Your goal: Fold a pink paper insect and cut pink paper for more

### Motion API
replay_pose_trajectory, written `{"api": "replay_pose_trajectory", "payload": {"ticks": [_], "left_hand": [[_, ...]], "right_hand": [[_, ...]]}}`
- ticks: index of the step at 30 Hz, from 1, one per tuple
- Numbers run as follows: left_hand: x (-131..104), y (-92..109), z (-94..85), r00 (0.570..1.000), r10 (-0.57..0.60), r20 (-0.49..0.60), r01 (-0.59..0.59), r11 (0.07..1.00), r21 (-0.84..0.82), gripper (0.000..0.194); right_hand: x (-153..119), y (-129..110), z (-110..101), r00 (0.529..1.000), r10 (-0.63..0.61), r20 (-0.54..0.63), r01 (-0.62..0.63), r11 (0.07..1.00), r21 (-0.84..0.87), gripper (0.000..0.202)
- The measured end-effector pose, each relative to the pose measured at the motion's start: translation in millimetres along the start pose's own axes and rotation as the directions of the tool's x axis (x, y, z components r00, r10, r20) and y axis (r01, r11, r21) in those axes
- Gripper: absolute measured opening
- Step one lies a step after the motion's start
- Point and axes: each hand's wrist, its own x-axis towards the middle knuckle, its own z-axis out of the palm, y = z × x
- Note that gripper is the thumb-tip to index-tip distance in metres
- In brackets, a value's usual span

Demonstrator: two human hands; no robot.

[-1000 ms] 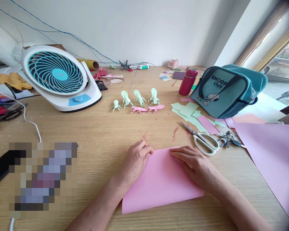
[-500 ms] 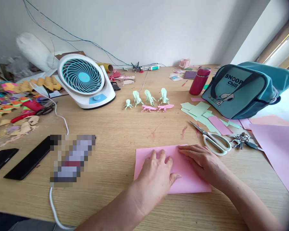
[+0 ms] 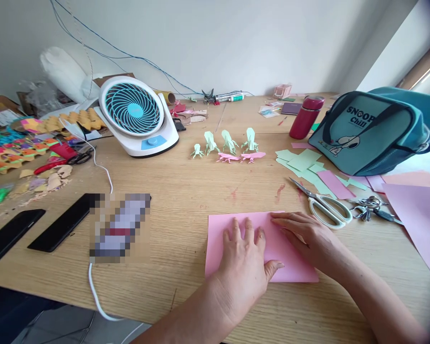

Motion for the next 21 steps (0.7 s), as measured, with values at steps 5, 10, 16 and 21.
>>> {"api": "replay_pose_trajectory", "payload": {"ticks": [5, 10, 16, 21], "left_hand": [[-2.9, 1.3, 4.0, 1.0, -0.024, 0.011, 0.025, 0.999, -0.039, 0.065], [-5.5, 1.0, 4.3, 0.998, -0.029, 0.059, 0.035, 0.994, -0.103, 0.066], [-8.2, -1.1, 6.4, 0.998, -0.018, 0.063, 0.026, 0.992, -0.123, 0.072], [-9.0, -1.9, 8.7, 0.997, -0.009, 0.073, 0.019, 0.991, -0.131, 0.083]], "right_hand": [[-2.7, -3.6, -0.7, 1.0, -0.011, 0.029, 0.012, 0.999, -0.042, 0.035], [-6.0, -9.6, -0.1, 0.998, -0.031, 0.046, 0.035, 0.995, -0.094, 0.038], [-11.1, -19.5, 0.2, 0.995, -0.06, 0.084, 0.07, 0.989, -0.127, 0.045], [-19.8, -19.1, 3.4, 0.992, -0.065, 0.112, 0.077, 0.991, -0.112, 0.057]]}}
